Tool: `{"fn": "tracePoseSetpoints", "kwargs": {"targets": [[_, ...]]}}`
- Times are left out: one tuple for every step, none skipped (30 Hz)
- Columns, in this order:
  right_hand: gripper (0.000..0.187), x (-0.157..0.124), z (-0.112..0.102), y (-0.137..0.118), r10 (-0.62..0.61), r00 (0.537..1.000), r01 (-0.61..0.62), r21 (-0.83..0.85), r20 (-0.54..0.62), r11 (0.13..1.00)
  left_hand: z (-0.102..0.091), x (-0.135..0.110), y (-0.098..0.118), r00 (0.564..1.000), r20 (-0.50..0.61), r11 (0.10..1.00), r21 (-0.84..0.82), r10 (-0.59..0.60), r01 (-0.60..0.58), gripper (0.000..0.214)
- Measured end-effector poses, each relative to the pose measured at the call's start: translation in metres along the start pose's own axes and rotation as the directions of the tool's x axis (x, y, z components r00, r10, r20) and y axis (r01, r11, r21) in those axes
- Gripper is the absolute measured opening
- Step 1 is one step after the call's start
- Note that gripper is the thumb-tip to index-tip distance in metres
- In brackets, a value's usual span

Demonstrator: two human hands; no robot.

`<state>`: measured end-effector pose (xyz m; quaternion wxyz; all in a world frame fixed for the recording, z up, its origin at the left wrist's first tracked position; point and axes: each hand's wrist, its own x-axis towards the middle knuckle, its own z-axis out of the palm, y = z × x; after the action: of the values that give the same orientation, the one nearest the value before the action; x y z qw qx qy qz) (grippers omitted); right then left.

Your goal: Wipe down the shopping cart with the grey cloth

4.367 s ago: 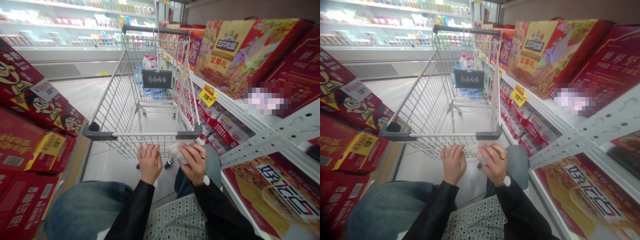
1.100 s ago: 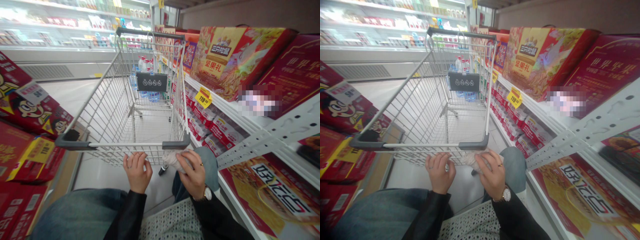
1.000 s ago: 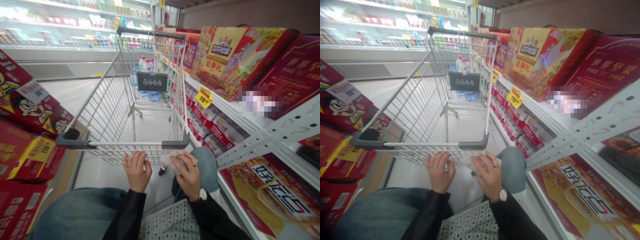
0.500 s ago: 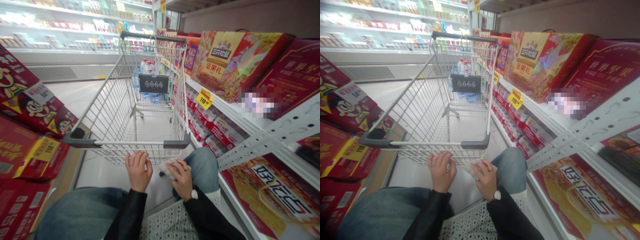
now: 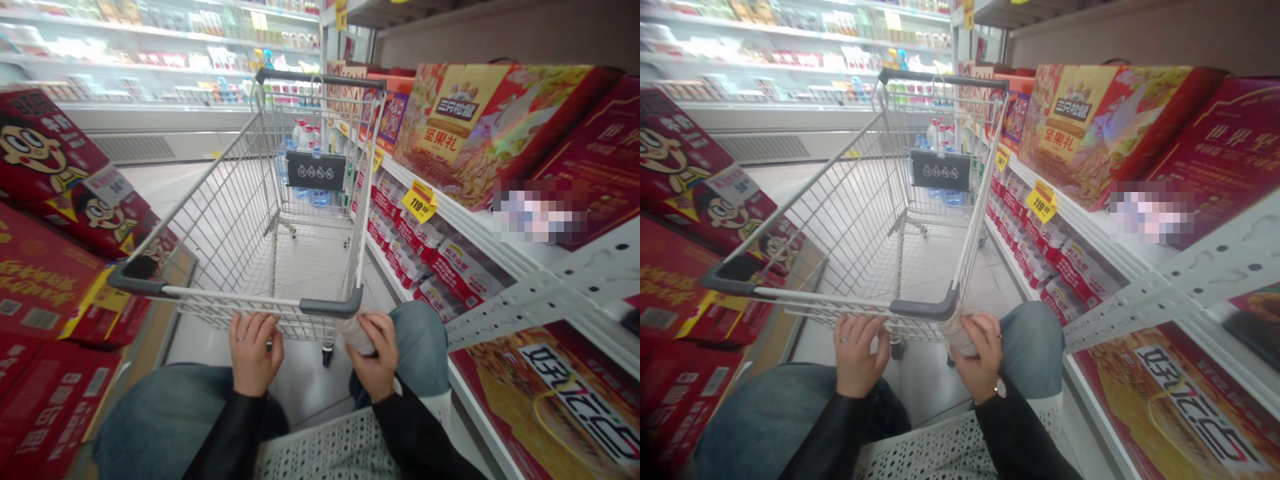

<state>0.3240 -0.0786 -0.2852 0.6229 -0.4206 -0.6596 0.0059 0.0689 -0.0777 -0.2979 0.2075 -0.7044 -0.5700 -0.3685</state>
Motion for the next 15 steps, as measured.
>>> {"fn": "tracePoseSetpoints", "kwargs": {"targets": [[0.045, -0.004, 0.003, -0.001, 0.025, 1.000, -0.025, 0.019, 0.011, 1.000, -0.004, -0.002, -0.004, 1.000, 0.021, 1.000, 0.007, 0.004, -0.004, 0.027], [0.045, -0.006, 0.005, -0.002, 0.046, 0.998, -0.047, 0.031, 0.032, 0.998, -0.008, -0.004, -0.009, 0.999, 0.044, 1.000, 0.014, 0.010, -0.010, 0.028], [0.045, -0.007, 0.005, -0.005, 0.064, 0.996, -0.067, 0.039, 0.059, 0.997, -0.013, -0.005, -0.012, 0.998, 0.060, 1.000, 0.018, 0.014, -0.015, 0.029], [0.046, -0.004, 0.003, -0.007, 0.077, 0.993, -0.081, 0.044, 0.087, 0.996, -0.018, -0.005, -0.014, 0.998, 0.062, 1.000, 0.017, 0.012, -0.014, 0.030], [0.047, 0.000, 0.000, -0.011, 0.084, 0.991, -0.089, 0.048, 0.107, 0.995, -0.024, -0.005, -0.014, 0.999, 0.042, 1.000, 0.006, -0.002, 0.002, 0.030], [0.049, 0.007, -0.003, -0.014, 0.087, 0.989, -0.093, 0.047, 0.121, 0.995, -0.030, -0.005, -0.013, 0.999, -0.006, 0.999, -0.015, -0.034, 0.034, 0.031], [0.050, 0.015, -0.006, -0.019, 0.083, 0.988, -0.089, 0.041, 0.127, 0.995, -0.037, -0.004, -0.009, 0.994, -0.078, 0.996, -0.040, -0.077, 0.074, 0.032], [0.051, 0.024, -0.010, -0.023, 0.071, 0.990, -0.075, 0.031, 0.123, 0.997, -0.045, -0.002, -0.003, 0.976, -0.167, 0.989, -0.075, -0.138, 0.127, 0.033], [0.052, 0.034, -0.013, -0.027, 0.046, 0.993, -0.048, 0.019, 0.113, 0.999, -0.054, 0.001, 0.005, 0.944, -0.269, 0.981, -0.096, -0.189, 0.169, 0.034], [0.052, 0.042, -0.016, -0.031, 0.011, 0.995, -0.012, 0.004, 0.103, 1.000, -0.063, 0.005, 0.015, 0.921, -0.341, 0.981, -0.088, -0.191, 0.170, 0.035], [0.053, 0.051, -0.018, -0.033, -0.032, 0.995, 0.033, -0.013, 0.098, 0.999, -0.072, 0.011, 0.027, 0.908, -0.389, 0.987, -0.077, -0.158, 0.139, 0.037], [0.054, 0.058, -0.020, -0.035, -0.079, 0.992, 0.082, -0.031, 0.100, 0.996, -0.080, 0.019, 0.040, 0.910, -0.406, 0.996, -0.059, -0.081, 0.062, 0.040], [0.055, 0.063, -0.022, -0.035, -0.121, 0.987, 0.127, -0.048, 0.108, 0.991, -0.087, 0.029, 0.055, 0.919, -0.394, 0.998, -0.056, -0.009, -0.014, 0.044], [0.056, 0.068, -0.024, -0.035, -0.145, 0.982, 0.153, -0.063, 0.119, 0.986, -0.092, 0.040, 0.069, 0.927, -0.375, 0.995, -0.076, 0.027, -0.060, 0.044], [0.057, 0.071, -0.025, -0.033, -0.146, 0.981, 0.157, -0.073, 0.131, 0.985, -0.094, 0.052, 0.083, 0.940, -0.338, 0.990, -0.102, 0.057, -0.097, 0.041]]}}
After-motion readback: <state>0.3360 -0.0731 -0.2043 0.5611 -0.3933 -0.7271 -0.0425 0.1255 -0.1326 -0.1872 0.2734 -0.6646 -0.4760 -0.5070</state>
